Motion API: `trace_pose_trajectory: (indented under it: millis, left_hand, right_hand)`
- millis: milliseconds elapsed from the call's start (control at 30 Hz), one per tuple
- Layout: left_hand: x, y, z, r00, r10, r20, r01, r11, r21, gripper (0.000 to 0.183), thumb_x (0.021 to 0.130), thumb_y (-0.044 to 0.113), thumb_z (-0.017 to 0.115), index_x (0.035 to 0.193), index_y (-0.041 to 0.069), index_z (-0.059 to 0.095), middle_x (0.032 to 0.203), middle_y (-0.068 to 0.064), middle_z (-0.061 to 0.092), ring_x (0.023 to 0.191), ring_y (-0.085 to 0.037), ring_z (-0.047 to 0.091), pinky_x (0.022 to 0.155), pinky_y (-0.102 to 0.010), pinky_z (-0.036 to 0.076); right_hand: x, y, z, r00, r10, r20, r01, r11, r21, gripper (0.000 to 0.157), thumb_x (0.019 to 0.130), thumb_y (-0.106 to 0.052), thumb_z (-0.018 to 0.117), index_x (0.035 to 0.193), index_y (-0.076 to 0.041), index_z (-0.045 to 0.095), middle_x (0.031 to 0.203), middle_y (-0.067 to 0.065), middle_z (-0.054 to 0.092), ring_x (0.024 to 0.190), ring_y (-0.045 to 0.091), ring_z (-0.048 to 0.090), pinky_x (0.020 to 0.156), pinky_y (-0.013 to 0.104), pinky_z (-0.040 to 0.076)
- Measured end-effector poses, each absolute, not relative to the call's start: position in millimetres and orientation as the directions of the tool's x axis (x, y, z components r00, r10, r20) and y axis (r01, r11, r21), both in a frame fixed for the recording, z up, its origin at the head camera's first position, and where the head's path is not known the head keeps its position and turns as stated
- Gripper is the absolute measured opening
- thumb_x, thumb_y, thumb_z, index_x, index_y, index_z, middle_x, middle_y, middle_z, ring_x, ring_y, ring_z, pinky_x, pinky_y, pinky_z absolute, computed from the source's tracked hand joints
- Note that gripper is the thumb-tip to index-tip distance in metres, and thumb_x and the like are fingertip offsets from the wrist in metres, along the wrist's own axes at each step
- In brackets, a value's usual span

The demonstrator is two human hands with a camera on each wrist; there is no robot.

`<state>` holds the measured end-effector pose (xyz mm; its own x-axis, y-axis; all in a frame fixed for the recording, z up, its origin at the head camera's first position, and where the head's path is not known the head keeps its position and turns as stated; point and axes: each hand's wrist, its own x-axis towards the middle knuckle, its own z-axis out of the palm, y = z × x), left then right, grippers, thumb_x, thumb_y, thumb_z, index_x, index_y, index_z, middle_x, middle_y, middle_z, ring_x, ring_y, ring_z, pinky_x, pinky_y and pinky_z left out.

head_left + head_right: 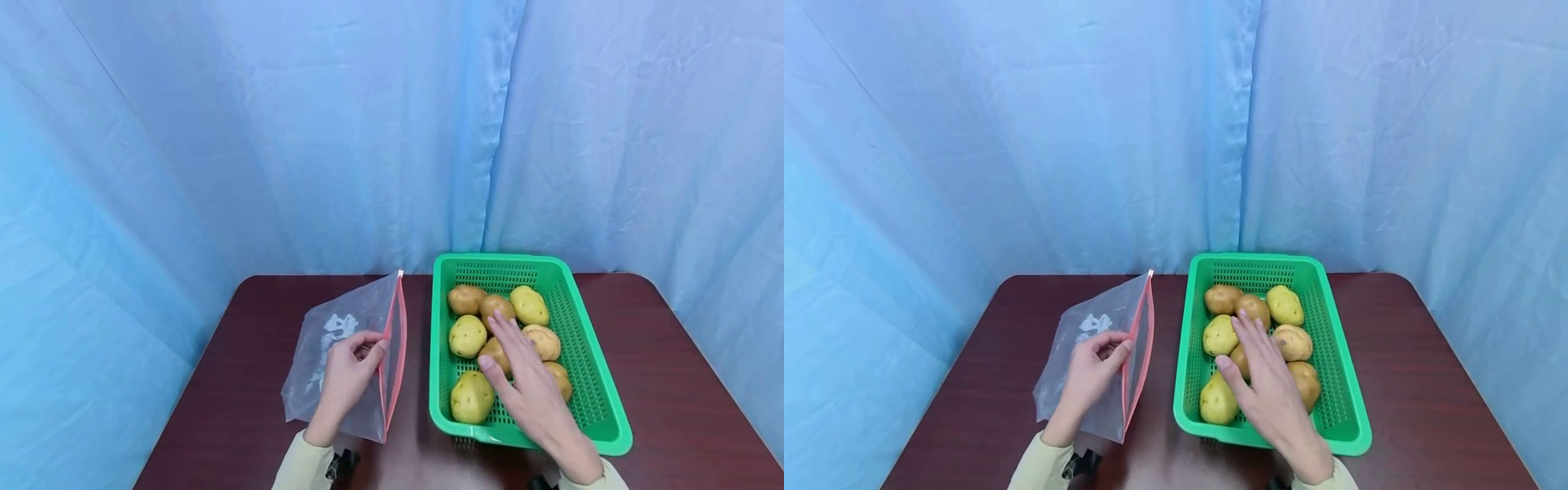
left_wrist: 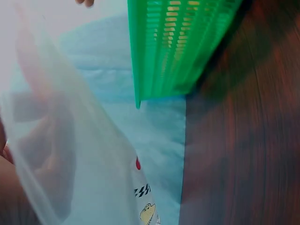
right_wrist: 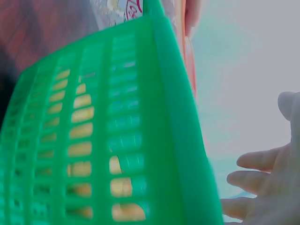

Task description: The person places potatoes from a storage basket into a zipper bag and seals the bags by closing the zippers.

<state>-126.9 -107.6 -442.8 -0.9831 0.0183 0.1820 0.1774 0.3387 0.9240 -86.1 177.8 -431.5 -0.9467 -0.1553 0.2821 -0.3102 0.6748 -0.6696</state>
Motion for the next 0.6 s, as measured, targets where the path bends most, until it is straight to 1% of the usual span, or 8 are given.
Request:
trace_pose_trajectory:
  millis: [100, 200, 333, 433, 500, 600]
  left_hand:
    - [-123.5, -104.8, -441.5, -0.985, 0.037, 0.166, 0.17, 0.312, 0.935, 0.011, 0.096, 0.013, 0.073, 0.104, 0.006, 0.077, 0.076, -0.002, 0.068, 0.057, -0.012, 0.058, 0.047, -0.024, 0.044]
    - [-121.0, -101.6, -441.0, -0.987, 0.055, 0.154, 0.163, 0.285, 0.944, 0.012, 0.096, 0.014, 0.074, 0.104, 0.006, 0.077, 0.077, -0.003, 0.069, 0.059, -0.013, 0.06, 0.048, -0.024, 0.045]
    - [-117.3, -96.7, -438.8, -0.987, 0.074, 0.141, 0.155, 0.237, 0.959, 0.014, 0.096, 0.016, 0.074, 0.105, 0.005, 0.077, 0.076, -0.004, 0.068, 0.06, -0.014, 0.059, 0.048, -0.023, 0.044]
    - [-114.8, -92.8, -436.2, -0.987, 0.081, 0.137, 0.151, 0.207, 0.967, 0.013, 0.096, 0.016, 0.074, 0.104, 0.005, 0.077, 0.075, -0.005, 0.068, 0.059, -0.012, 0.059, 0.048, -0.022, 0.043]
    - [-113.4, -90.1, -434.1, -0.987, 0.082, 0.138, 0.151, 0.192, 0.97, 0.012, 0.096, 0.015, 0.074, 0.103, 0.005, 0.077, 0.075, -0.005, 0.069, 0.059, -0.01, 0.059, 0.049, -0.022, 0.044]
    - [-111.8, -87.0, -431.3, -0.986, 0.089, 0.141, 0.154, 0.172, 0.973, 0.011, 0.096, 0.013, 0.074, 0.101, 0.004, 0.077, 0.076, -0.005, 0.069, 0.058, -0.01, 0.06, 0.05, -0.021, 0.046]
  right_hand:
    - [-88.3, 167.8, -430.9, -0.949, -0.141, 0.282, -0.304, 0.644, -0.702, 0.059, 0.109, -0.032, 0.054, 0.163, -0.022, 0.032, 0.169, -0.003, 0.027, 0.156, 0.028, 0.022, 0.115, 0.065, 0.03]
    - [-91.2, 157.9, -430.2, -0.951, -0.13, 0.28, -0.298, 0.618, -0.727, 0.058, 0.109, -0.034, 0.054, 0.162, -0.024, 0.034, 0.166, -0.004, 0.033, 0.152, 0.028, 0.031, 0.114, 0.061, 0.034]
    - [-97.0, 146.5, -430.5, -0.953, -0.12, 0.28, -0.296, 0.581, -0.758, 0.054, 0.109, -0.037, 0.053, 0.159, -0.025, 0.039, 0.161, -0.002, 0.042, 0.145, 0.032, 0.043, 0.109, 0.061, 0.039]
    - [-101.8, 139.3, -432.2, -0.951, -0.127, 0.283, -0.306, 0.535, -0.787, 0.051, 0.109, -0.037, 0.054, 0.156, -0.022, 0.044, 0.156, 0.001, 0.049, 0.135, 0.034, 0.054, 0.103, 0.058, 0.047]
    - [-104.4, 134.6, -433.6, -0.949, -0.136, 0.283, -0.313, 0.505, -0.804, 0.05, 0.109, -0.037, 0.054, 0.155, -0.019, 0.047, 0.153, 0.003, 0.053, 0.128, 0.032, 0.06, 0.099, 0.054, 0.051]
    - [-107.3, 127.9, -434.6, -0.949, -0.15, 0.279, -0.317, 0.465, -0.827, 0.049, 0.109, -0.035, 0.054, 0.153, -0.014, 0.049, 0.144, 0.005, 0.061, 0.12, 0.025, 0.067, 0.096, 0.047, 0.056]
